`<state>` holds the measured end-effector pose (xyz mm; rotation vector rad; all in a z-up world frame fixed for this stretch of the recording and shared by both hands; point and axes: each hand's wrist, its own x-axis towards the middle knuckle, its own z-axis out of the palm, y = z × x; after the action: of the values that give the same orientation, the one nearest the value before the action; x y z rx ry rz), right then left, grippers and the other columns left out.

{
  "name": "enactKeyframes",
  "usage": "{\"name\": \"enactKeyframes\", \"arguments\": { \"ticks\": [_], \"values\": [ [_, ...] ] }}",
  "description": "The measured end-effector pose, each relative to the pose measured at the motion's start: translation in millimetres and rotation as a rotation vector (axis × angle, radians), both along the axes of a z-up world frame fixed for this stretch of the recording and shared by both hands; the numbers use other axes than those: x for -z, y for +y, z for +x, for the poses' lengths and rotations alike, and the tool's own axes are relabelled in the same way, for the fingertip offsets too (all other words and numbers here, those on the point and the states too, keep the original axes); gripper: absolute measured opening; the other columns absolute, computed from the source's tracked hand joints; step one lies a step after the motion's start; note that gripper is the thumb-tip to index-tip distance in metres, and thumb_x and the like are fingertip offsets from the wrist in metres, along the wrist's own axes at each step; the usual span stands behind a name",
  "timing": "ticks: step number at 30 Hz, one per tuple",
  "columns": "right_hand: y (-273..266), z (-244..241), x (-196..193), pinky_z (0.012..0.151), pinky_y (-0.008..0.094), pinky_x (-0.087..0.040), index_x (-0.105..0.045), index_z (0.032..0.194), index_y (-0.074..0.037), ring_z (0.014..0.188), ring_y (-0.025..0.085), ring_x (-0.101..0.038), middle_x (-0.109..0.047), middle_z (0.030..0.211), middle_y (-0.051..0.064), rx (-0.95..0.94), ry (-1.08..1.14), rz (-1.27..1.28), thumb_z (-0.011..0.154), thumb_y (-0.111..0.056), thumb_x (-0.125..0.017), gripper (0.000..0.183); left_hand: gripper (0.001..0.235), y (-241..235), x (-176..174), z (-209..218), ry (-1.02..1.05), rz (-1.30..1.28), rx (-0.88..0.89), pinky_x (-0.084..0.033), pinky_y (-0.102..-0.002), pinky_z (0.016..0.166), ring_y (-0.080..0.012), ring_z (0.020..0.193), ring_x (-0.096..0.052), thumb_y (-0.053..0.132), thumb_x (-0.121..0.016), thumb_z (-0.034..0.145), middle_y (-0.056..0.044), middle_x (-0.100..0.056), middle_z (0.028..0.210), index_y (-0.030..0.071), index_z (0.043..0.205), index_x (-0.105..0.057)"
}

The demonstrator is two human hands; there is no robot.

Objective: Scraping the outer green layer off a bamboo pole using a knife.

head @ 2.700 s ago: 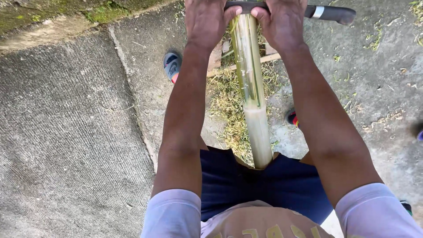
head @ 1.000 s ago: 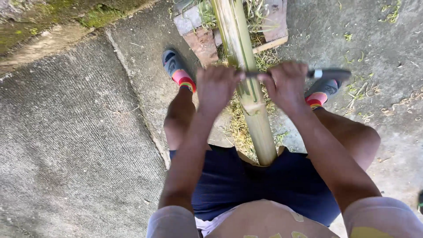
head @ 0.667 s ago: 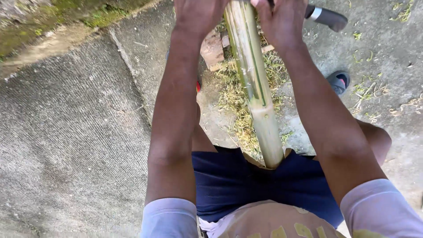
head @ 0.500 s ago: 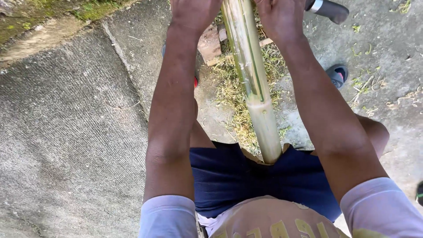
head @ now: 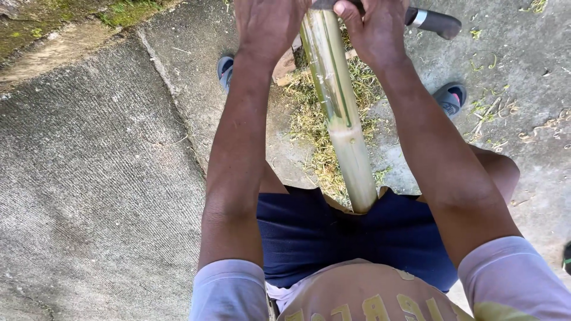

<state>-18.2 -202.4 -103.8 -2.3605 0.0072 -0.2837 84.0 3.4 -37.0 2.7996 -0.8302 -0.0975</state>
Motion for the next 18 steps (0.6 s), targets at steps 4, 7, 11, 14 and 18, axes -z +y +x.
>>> {"name": "enactKeyframes", "arguments": {
  "ticks": [4, 7, 11, 14, 18],
  "values": [
    [4.0, -15.8, -27.4, 0.092, 0.05, -0.036, -0.071, 0.118, -0.013, 0.102, 0.031, -0.063, -0.07, 0.102, 0.008, -0.038, -0.036, -0.018, 0.111, -0.042, -0.062, 0.031, 0.035, -5.5, -29.4, -21.5, 0.101, -0.037, -0.089, -0.047, -0.047, 0.064, -0.0255, 0.07, -0.065, 0.047, -0.07, 0.094, -0.01, -0.069, 0.072, 0.013, 0.095, -0.075],
    [2.8, -27.1, -31.4, 0.088, 0.048, -0.034, -0.071, 0.121, -0.012, 0.103, 0.031, -0.061, -0.069, 0.101, 0.009, -0.026, 0.019, 0.008, 0.111, -0.044, -0.062, 0.034, 0.04, -1.3, -17.2, -36.5, -0.082, -0.061, 0.008, -0.047, -0.049, 0.072, -0.0302, 0.084, -0.066, 0.049, -0.073, 0.091, -0.012, -0.072, 0.089, 0.011, 0.103, -0.072],
    [1.9, -47.0, -24.3, 0.085, 0.047, -0.034, -0.07, 0.114, -0.009, 0.104, 0.031, -0.06, -0.067, 0.101, 0.01, -0.041, -0.014, 0.0, 0.112, -0.047, -0.062, 0.038, 0.04, 0.3, -13.9, -53.1, 0.108, -0.1, -0.049, -0.046, -0.049, 0.079, -0.0312, 0.09, -0.065, 0.049, -0.074, 0.097, -0.013, -0.071, 0.095, 0.011, 0.11, -0.07],
    [0.1, -60.9, -18.0, 0.084, 0.046, -0.033, -0.068, 0.106, -0.007, 0.1, 0.031, -0.058, -0.064, 0.098, 0.011, -0.044, -0.027, -0.033, 0.112, -0.049, -0.063, 0.043, 0.04, -1.3, -37.2, -70.8, -0.127, -0.166, 0.043, -0.042, -0.049, 0.082, -0.0303, 0.092, -0.063, 0.046, -0.077, 0.091, -0.011, -0.071, 0.095, 0.011, 0.108, -0.072],
    [-0.6, -79.9, -21.7, 0.085, 0.046, -0.033, -0.066, 0.099, -0.006, 0.094, 0.032, -0.055, -0.061, 0.092, 0.011, -0.035, 0.012, -0.057, 0.113, -0.051, -0.065, 0.047, 0.036, -3.2, -42.9, -91.9, -0.156, -0.128, 0.059, -0.039, -0.045, 0.084, -0.027, 0.094, -0.06, 0.046, -0.077, 0.089, -0.008, -0.069, 0.091, 0.011, 0.092, -0.071]
  ]
}}
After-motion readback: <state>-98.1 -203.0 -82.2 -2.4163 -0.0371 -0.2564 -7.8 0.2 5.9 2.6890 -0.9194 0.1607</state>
